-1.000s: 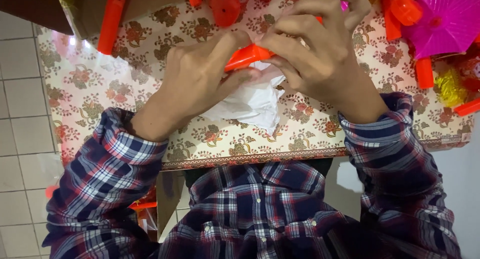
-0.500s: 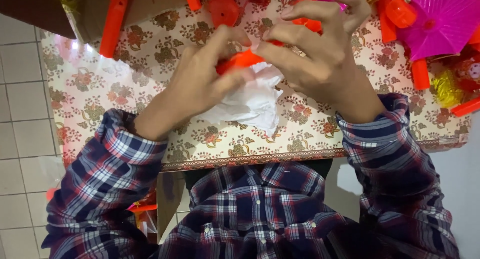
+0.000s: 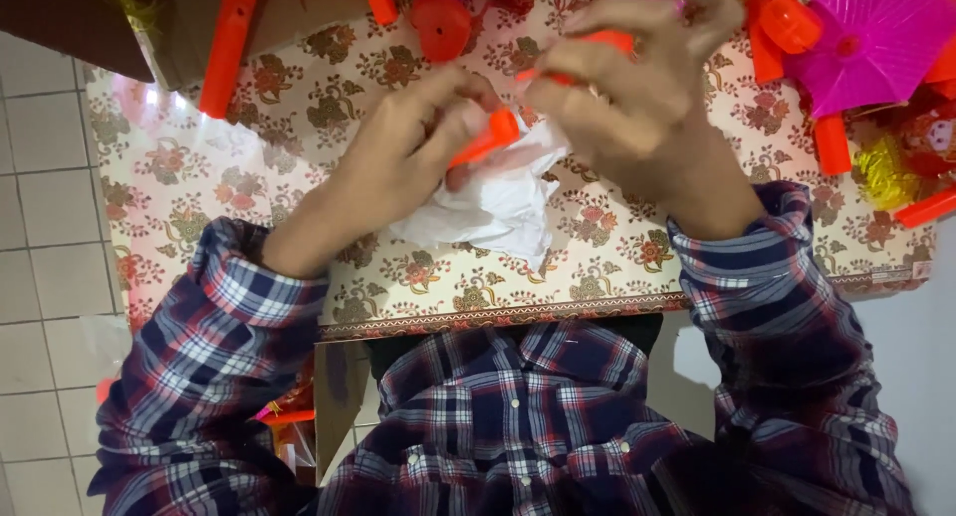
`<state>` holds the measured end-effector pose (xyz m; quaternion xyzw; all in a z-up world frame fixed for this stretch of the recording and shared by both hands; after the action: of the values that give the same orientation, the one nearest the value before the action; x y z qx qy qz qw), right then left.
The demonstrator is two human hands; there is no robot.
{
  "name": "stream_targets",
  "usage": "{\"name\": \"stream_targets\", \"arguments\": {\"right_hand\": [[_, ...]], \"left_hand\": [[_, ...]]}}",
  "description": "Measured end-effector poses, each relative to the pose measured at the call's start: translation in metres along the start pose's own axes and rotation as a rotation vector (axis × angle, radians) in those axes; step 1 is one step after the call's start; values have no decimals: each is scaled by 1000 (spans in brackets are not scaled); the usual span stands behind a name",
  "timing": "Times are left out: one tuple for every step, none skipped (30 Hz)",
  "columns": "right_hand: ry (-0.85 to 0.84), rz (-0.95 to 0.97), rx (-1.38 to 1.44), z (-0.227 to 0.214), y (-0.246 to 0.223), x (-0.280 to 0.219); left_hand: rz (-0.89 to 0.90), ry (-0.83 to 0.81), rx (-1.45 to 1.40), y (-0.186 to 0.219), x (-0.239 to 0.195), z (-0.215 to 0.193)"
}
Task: Assembling and cleaning decorative lanterns by wiping parts with a cloth and gluing components together.
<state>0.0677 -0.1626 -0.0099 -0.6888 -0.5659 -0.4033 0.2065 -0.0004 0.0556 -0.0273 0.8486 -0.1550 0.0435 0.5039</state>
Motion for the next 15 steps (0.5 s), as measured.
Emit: {"name": "stream_targets", "arguments": {"right_hand": [[-5, 55, -12, 0, 3, -5], [-4, 54, -11, -4, 3, -2], [-75, 87, -5, -7, 4, 0], [-148, 122, 0, -11, 5, 3], [-148, 123, -1, -7, 6, -1], [-185, 124, -52, -2, 6, -5], [-223, 124, -103, 2, 7, -9], [-223, 129, -108, 2, 5, -10], [-278, 110, -160, 3, 2, -10], [-331, 85, -207, 5, 0, -10], [-330, 87, -207, 7, -1, -11], [-320, 87, -193, 8, -1, -12], [-310, 88, -180, 9, -2, -13], [-311, 90, -181, 6, -2, -9], [-353, 105, -160, 4, -1, -6]], "left_hand": [[-147, -115, -103, 0, -1, -1], [-147, -113, -102, -6, -2, 2], [-41, -64, -98, -10, -3, 4], [65, -18, -96, -14, -4, 7], [66, -19, -96, -17, -3, 9], [183, 68, -65, -18, -3, 8], [302, 153, -35, -19, -3, 8], [305, 147, -37, -18, -3, 9], [334, 197, -35, -17, -3, 9], [360, 251, -30, -15, -4, 8], [360, 249, -29, -12, -5, 7], [356, 262, -24, -10, -6, 6], [352, 274, -19, -7, -6, 5], [352, 272, -20, -12, -6, 7], [371, 290, -16, -16, -7, 9]]}}
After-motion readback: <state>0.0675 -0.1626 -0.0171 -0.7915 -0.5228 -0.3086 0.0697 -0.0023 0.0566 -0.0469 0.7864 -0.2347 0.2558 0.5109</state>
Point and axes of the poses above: each hand's wrist, its own x-axis towards the middle knuckle, its own z-axis out of the palm, y = z × x, the point moved 2 cm from there along x, towards the middle knuckle, and after that the axes turned 6 degrees about y, right-handed, at the moved point
